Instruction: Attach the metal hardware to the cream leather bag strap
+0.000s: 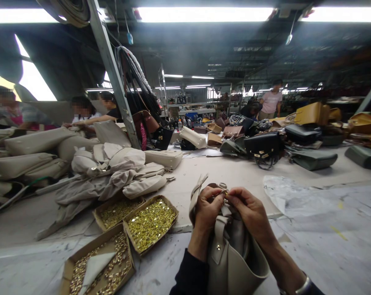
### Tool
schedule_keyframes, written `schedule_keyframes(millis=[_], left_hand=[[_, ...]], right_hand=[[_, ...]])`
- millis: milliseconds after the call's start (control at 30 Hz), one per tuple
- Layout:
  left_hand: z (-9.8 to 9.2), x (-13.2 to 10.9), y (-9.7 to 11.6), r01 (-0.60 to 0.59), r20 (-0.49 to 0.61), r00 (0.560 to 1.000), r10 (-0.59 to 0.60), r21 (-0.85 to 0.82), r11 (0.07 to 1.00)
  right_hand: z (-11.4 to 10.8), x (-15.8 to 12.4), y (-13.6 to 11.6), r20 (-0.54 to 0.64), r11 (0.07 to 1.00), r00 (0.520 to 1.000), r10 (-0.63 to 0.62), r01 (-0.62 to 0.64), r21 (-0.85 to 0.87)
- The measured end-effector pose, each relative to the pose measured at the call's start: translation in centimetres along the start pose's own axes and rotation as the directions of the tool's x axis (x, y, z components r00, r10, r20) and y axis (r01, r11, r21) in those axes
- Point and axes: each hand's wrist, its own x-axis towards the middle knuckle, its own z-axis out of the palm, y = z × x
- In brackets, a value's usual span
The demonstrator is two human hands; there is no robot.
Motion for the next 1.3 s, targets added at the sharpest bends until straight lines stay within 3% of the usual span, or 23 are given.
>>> schedule_keyframes(millis=[300, 800, 1300], left_hand=[[-0.02, -0.01, -0.22, -0.007, 0.014, 1.0, 0.007, -0.01, 1.0], [-0.16, -0.12, 0.11, -0.019, 0.022, 1.0, 0.019, 0.0, 1.0], [-0.04, 0.01, 0.37, 0.024, 0.061, 0.998, -0.021, -0.055, 0.998]], right_hand=[[0.14, 0.01, -0.29, -0.017, 0.998, 0.999, 0.033, -0.032, 0.054], [0.44, -0.33, 0.08, -0.045, 0.999, 0.999, -0.025, 0.027, 0.047], [0.04, -0.35, 0.42, 0.007, 0.988, 0.997, 0.079, -0.079, 0.133]])
